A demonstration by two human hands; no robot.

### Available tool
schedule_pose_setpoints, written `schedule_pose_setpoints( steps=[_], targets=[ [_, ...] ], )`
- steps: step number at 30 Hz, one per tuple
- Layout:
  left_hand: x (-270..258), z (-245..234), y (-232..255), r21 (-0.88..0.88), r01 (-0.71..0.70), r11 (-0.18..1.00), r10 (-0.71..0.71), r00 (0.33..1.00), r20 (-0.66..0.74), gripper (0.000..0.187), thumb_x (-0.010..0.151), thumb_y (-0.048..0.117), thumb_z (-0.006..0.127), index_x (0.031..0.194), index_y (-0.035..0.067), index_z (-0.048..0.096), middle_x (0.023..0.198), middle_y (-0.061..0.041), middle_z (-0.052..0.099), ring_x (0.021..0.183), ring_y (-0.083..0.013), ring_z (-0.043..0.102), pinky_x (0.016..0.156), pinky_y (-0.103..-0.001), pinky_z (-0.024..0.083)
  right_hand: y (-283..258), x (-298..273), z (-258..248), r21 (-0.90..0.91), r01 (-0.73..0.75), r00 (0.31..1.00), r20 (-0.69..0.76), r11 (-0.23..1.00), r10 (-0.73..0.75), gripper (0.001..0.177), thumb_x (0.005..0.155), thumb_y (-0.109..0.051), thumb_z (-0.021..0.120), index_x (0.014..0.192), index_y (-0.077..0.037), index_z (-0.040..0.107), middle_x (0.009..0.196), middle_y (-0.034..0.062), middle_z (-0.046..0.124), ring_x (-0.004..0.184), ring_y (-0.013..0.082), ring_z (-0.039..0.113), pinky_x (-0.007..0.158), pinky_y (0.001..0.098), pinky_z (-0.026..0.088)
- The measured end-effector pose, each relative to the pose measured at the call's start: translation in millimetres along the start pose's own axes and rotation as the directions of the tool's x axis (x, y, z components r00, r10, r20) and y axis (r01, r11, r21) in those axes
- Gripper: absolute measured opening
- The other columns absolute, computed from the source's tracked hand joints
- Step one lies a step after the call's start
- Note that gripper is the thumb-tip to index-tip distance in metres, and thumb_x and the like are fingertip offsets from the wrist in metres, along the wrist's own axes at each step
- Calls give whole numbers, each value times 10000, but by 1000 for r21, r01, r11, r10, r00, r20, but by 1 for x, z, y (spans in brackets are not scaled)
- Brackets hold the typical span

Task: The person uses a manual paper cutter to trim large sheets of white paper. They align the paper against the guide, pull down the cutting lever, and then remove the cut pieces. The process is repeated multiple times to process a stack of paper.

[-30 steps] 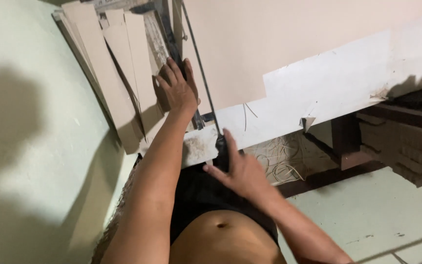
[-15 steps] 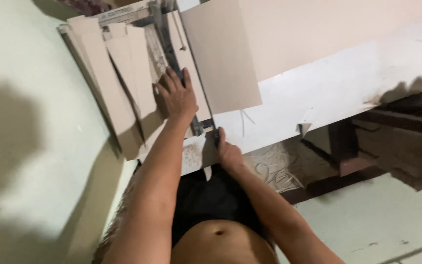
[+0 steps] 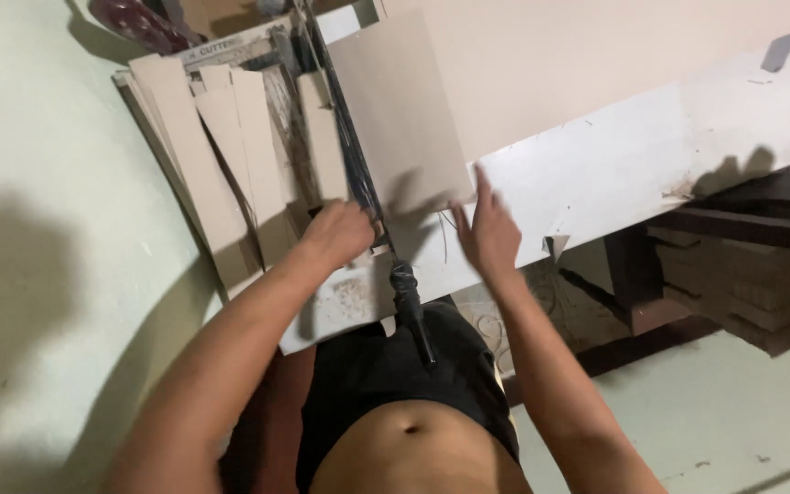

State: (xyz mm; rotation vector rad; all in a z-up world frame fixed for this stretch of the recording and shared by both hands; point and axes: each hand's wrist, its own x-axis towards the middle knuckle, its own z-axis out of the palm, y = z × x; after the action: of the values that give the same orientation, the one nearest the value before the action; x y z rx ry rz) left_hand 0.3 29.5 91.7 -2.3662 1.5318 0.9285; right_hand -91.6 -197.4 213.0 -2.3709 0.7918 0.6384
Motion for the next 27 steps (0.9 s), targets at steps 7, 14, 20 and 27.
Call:
schedule_pose_setpoints(
  steps=[7, 14, 20, 27],
  targets=[
    [-72, -2, -60, 128, -34, 991, 32, 999, 16, 174, 936, 120, 588, 1030, 202, 710, 1112, -64, 688, 800, -306, 658, 681, -492, 494, 79, 71, 40, 737, -64, 996, 92, 673, -6, 473, 1077, -133, 502, 1526, -224, 383, 1145, 279, 661, 968, 425, 718, 738, 489, 639],
    [-59, -61, -34, -133, 191, 973, -214, 957, -194, 173, 987, 214, 590, 1138, 153, 647, 1338, -118, 538, 1140, -289, 527, 877, -411, 382, 92, 33, 78, 745, -112, 993, 67, 658, 94, 503, 1047, 2, 495, 1522, -164, 484, 1171, 271, 636, 1044, 442, 692, 819, 545, 636],
    [-5, -91, -17, -326, 497, 804, -502, 862, 74, 873, 799, 526, 803, 1507, 121, 493, 1623, -318, 245, 1505, -468, 161, 1176, -644, 79, 60, 72, 92, 454, 5, 994, -101, 891, 46, 455, 1065, -32, 462, 1503, -141, 523, 1071, 209, 718, 900, 347, 760, 662, 400, 696],
    [17, -79, -15, -446, 550, 706, -538, 826, 168, 1192, 802, 314, 871, 1641, 54, 65, 1629, -401, -10, 1531, -528, 16, 1177, -728, -8, 45, 69, 77, 161, 45, 990, -138, 986, -23, 474, 1021, -54, 548, 1490, -122, 558, 1124, 268, 735, 1052, 440, 717, 910, 579, 578]
  ],
)
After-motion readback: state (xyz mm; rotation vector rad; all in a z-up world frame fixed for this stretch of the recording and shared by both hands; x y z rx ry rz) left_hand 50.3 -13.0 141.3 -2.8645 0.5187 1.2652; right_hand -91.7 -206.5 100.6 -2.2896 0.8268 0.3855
